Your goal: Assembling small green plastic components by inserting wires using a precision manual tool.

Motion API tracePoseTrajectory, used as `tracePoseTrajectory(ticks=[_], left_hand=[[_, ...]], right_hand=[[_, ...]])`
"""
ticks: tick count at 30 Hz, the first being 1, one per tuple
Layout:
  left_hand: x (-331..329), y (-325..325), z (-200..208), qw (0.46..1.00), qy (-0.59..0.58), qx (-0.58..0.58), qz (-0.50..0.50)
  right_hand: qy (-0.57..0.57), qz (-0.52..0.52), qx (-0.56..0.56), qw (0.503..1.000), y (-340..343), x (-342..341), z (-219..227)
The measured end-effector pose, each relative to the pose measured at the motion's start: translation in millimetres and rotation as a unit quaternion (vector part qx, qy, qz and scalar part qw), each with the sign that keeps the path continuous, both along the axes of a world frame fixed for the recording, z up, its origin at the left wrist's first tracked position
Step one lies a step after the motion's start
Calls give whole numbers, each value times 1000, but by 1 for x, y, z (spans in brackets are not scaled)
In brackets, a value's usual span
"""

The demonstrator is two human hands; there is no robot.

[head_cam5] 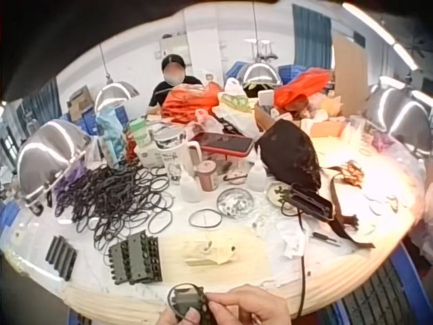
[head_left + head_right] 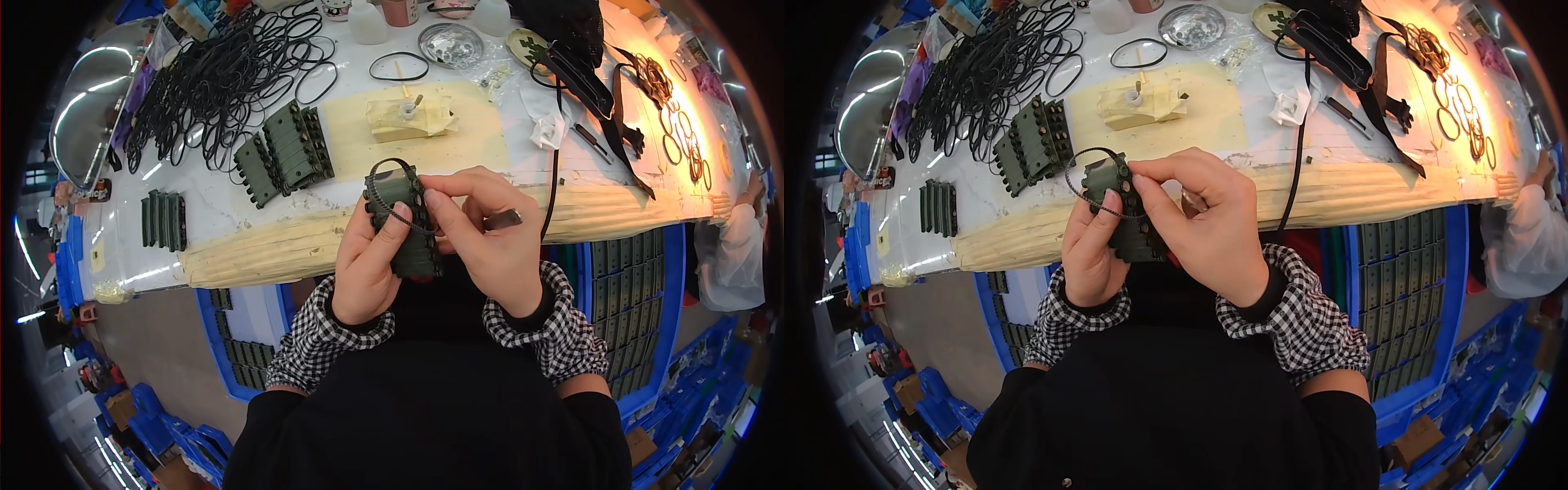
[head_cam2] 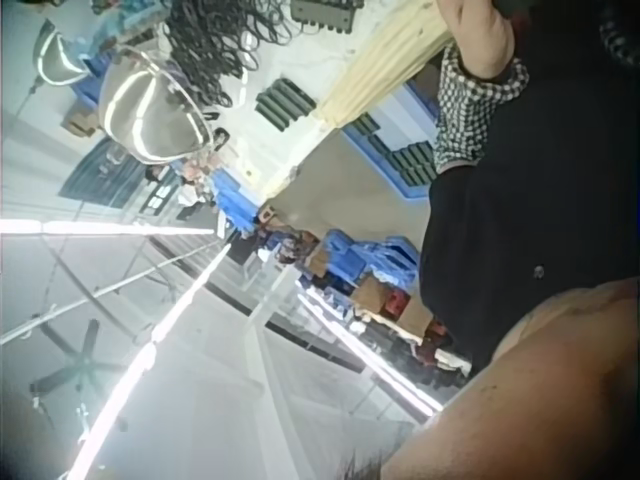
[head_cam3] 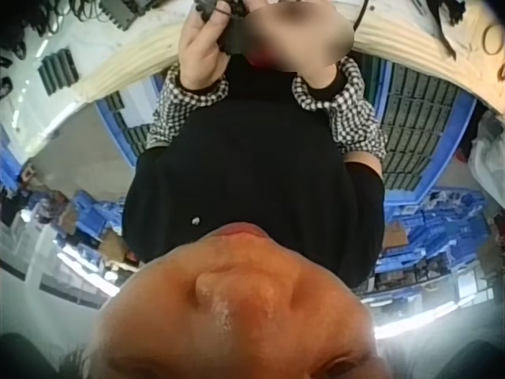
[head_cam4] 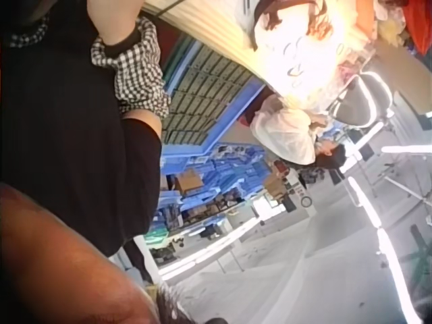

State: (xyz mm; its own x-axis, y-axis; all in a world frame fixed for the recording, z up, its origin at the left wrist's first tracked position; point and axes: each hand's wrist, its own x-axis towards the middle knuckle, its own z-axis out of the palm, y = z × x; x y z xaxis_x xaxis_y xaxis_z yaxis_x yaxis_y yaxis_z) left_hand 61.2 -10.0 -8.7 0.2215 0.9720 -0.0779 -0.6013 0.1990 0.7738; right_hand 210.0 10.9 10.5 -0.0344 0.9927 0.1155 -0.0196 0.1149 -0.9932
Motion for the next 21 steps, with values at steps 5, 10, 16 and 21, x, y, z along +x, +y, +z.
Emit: tracePoseTrajectory(ticks=[5, 10, 16, 21], left_hand=[[2, -2, -1, 999, 39, 11, 31], [-2, 1, 2, 1000, -8, -6, 7], [-1, 2, 2, 999, -43, -7, 4], [5, -1, 2, 999, 1, -1, 37]], right_hand=[[-124, -36, 196, 972, -1, -4, 1], [-128, -8, 213, 969, 2, 0, 2], [-75, -20, 146, 986, -2, -4, 4], [-102, -36, 175, 979, -5, -8, -2]])
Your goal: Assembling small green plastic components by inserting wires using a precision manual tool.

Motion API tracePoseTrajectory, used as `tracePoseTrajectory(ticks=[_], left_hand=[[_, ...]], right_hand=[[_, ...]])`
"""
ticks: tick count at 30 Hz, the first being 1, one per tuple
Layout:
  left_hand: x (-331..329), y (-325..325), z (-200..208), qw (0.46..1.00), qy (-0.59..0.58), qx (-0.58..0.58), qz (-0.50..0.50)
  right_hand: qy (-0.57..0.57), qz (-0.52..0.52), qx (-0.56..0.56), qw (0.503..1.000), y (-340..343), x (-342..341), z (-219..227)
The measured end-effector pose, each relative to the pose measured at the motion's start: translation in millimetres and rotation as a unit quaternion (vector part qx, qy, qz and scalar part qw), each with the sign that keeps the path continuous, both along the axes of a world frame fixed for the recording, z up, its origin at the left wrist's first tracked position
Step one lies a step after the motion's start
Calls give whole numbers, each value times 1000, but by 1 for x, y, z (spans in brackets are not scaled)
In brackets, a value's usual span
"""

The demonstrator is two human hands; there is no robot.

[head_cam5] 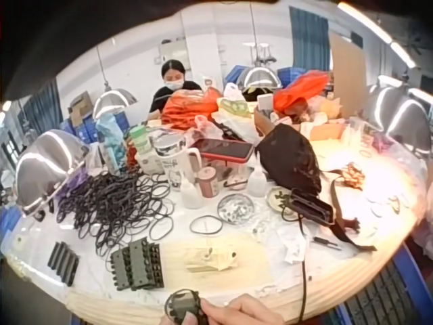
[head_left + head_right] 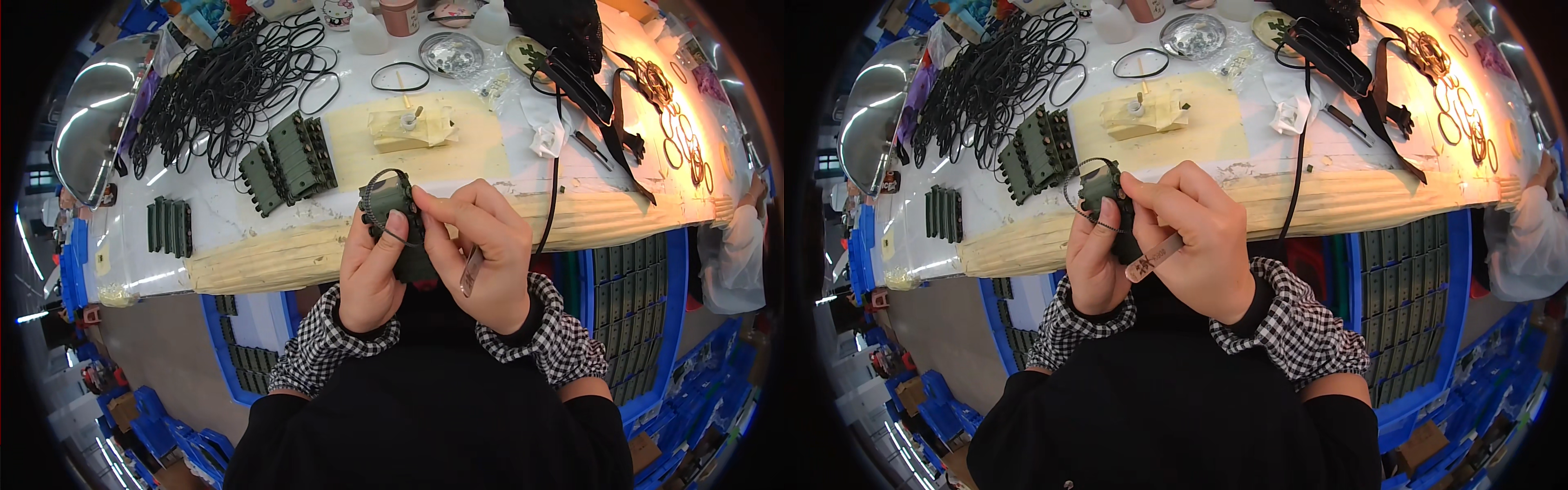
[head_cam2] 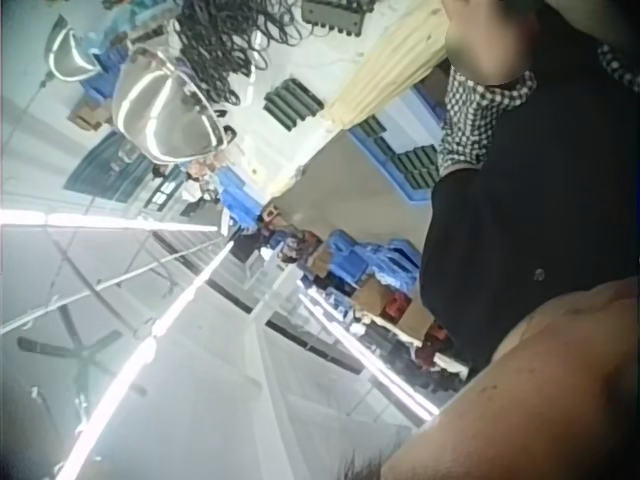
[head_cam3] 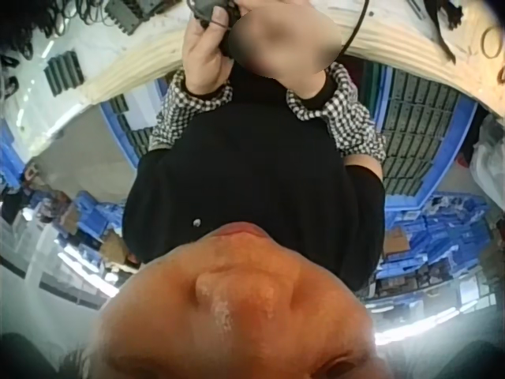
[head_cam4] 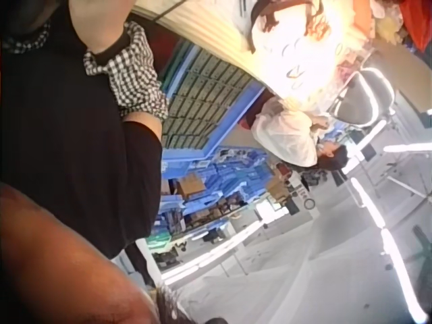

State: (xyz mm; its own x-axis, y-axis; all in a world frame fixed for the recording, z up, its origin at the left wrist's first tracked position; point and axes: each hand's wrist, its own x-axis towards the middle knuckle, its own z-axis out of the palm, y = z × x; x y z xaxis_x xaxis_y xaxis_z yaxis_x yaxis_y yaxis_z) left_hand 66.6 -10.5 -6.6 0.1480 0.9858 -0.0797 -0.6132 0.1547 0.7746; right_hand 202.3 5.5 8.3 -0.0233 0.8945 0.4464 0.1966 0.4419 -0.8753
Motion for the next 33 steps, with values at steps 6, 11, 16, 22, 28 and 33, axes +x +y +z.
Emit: tracePoseTrajectory(ticks=[6, 11, 16, 22, 28, 33], left_hand=[[1, 0, -5, 1000, 1, 24, 7], [-9, 3, 1, 997, -43, -15, -60], [-15, 7, -2, 988, -100, -10, -116], [-13, 7, 1, 985, -112, -18, -128], [-16, 6, 6, 990, -50, -22, -128], [-17, 6, 1, 988, -67, -25, -135]], right_hand=[[18, 9, 11, 1000, 1, -2, -5], [2, 35, 22, 999, 5, 2, -1], [38, 75, -60, 995, 7, 11, 9], [103, 124, -106, 981, 5, 12, 12], [107, 136, -87, 981, 6, 13, 10], [105, 144, -105, 978, 7, 16, 15]])
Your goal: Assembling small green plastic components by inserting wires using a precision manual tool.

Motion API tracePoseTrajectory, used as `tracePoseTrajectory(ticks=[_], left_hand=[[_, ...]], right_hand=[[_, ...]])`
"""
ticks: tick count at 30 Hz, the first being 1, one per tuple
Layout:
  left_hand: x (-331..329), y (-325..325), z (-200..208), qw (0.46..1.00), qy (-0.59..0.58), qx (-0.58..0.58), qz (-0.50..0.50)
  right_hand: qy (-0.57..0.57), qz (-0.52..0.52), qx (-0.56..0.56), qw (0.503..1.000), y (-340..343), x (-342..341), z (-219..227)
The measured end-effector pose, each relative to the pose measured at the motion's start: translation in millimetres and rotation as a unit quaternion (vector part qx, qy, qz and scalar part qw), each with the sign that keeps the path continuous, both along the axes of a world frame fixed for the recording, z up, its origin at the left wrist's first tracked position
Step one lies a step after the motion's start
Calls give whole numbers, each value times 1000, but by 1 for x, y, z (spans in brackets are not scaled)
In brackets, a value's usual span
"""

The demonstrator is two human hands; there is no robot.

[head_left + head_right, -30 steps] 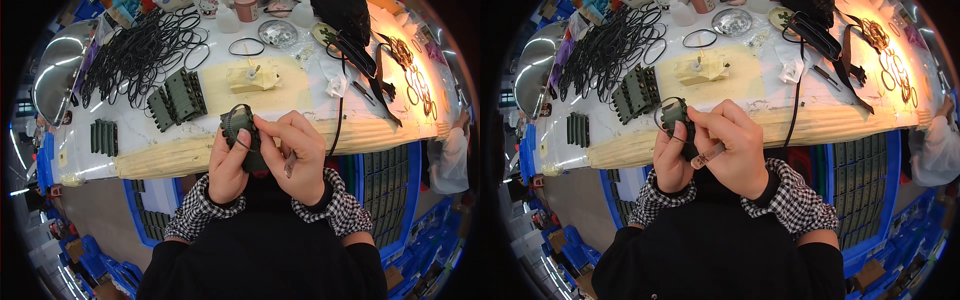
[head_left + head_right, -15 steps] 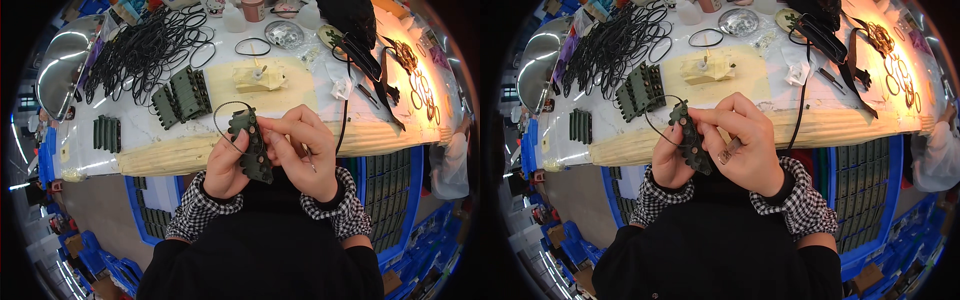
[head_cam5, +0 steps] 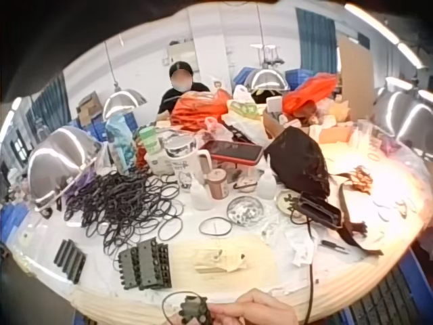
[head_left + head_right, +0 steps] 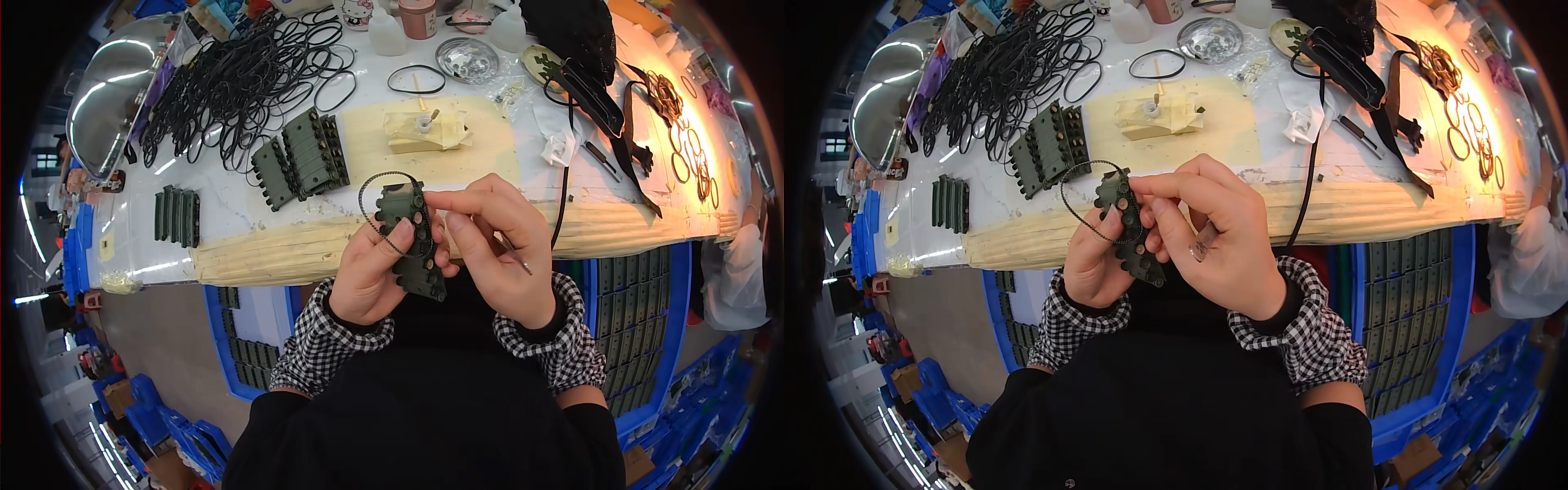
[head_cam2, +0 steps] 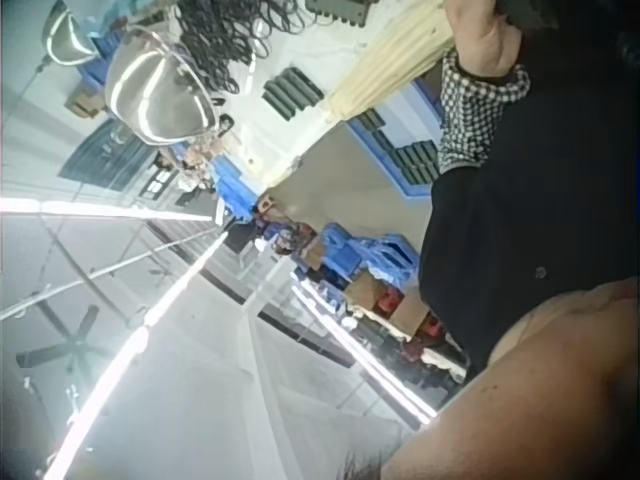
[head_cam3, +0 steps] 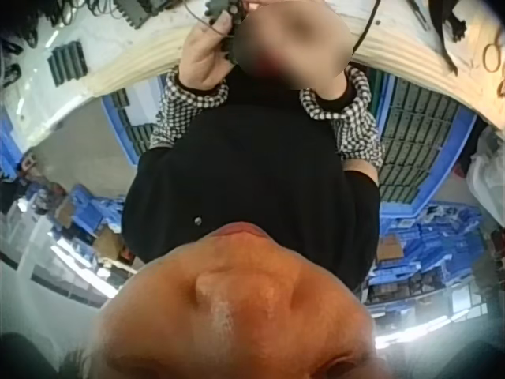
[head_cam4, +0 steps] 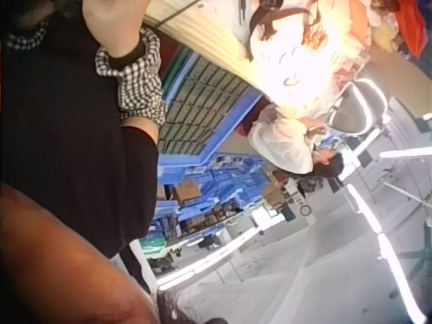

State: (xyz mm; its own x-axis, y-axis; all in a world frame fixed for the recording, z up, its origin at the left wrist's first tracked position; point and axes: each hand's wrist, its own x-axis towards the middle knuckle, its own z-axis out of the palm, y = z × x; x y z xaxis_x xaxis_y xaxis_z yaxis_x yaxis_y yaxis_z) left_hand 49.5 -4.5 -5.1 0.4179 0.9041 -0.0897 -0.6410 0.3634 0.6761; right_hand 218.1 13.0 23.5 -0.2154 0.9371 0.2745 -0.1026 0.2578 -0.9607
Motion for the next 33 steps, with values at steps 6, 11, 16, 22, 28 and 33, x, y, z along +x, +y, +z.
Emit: tracePoseTrajectory(ticks=[6, 11, 16, 22, 28, 33], left_hand=[[4, -3, 9, 874, 354, 281, 180], [-2, 9, 13, 751, 473, 413, 207], [-3, 12, 10, 711, 500, 446, 216], [0, 10, -4, 792, 436, 372, 209], [-2, 5, 1, 875, 341, 305, 161], [-5, 4, -2, 964, 168, 183, 98]], right_hand=[[31, 8, -54, 998, 1, 5, -7], [59, 30, -96, 993, 0, 6, -3], [60, 39, -87, 994, 0, 2, -5], [-2, 48, -33, 998, -3, -1, -7], [35, 34, -45, 998, -2, -5, -17], [-101, -103, 46, 988, -4, -6, -2]])
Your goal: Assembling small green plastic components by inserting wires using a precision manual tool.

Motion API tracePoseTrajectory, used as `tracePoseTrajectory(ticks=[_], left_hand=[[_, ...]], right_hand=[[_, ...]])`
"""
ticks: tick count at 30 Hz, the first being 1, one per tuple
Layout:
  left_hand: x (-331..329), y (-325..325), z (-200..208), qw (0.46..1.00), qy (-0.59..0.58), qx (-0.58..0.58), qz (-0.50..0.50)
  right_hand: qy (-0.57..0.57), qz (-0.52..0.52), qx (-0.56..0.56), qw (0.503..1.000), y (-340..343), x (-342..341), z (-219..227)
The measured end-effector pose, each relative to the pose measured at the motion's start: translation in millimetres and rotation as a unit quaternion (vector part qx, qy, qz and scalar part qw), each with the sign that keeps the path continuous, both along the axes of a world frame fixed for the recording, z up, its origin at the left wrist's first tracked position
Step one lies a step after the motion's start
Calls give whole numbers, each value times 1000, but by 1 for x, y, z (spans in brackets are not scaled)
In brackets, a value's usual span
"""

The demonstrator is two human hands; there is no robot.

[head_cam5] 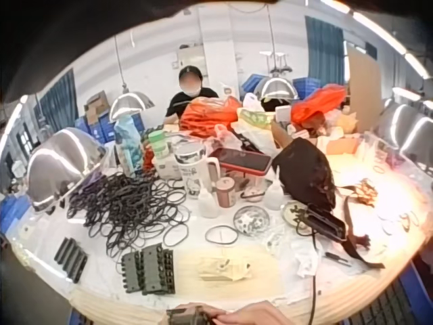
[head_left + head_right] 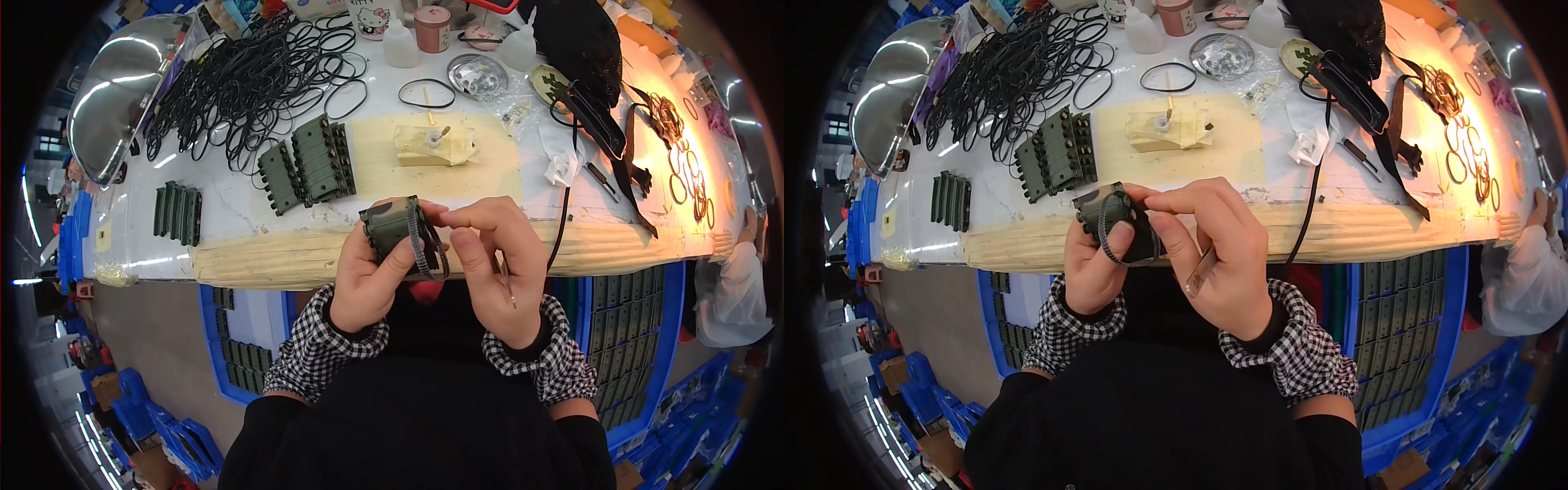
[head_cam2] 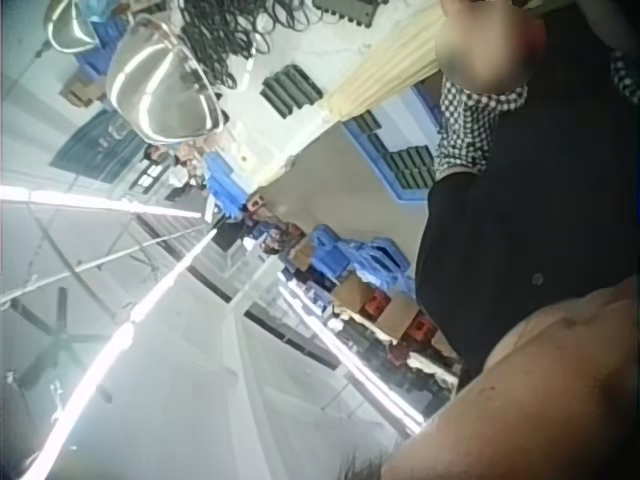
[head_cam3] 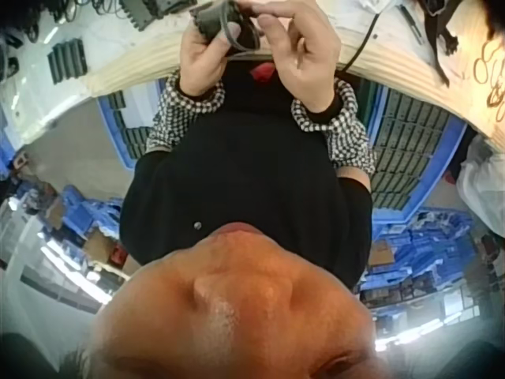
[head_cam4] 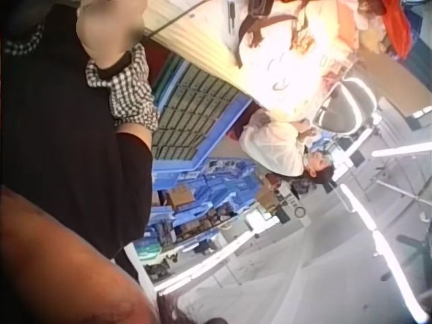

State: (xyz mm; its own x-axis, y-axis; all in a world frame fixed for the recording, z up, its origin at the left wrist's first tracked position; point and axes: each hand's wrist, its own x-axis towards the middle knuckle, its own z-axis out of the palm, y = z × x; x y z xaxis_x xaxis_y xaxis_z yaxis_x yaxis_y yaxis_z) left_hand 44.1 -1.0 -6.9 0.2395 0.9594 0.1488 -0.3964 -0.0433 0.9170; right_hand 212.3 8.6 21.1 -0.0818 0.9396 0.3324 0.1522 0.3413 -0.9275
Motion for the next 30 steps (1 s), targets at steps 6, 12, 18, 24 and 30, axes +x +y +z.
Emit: tracePoseTrajectory(ticks=[6, 12, 18, 24, 30], left_hand=[[10, -5, 5, 996, -57, -66, 13], [8, -4, 5, 995, -82, -57, -15], [8, -5, 5, 992, -91, -80, -27], [8, -7, 5, 988, -106, -108, -22], [7, -7, 5, 989, -105, -106, -21]], right_hand=[[-53, -43, 94, 993, -2, -10, -4], [-43, -36, 83, 995, -2, -9, -6], [-30, -24, 98, 995, -2, -8, -10], [-28, -17, 95, 995, -3, -8, -10], [-54, -18, 113, 992, -3, -7, -11]])
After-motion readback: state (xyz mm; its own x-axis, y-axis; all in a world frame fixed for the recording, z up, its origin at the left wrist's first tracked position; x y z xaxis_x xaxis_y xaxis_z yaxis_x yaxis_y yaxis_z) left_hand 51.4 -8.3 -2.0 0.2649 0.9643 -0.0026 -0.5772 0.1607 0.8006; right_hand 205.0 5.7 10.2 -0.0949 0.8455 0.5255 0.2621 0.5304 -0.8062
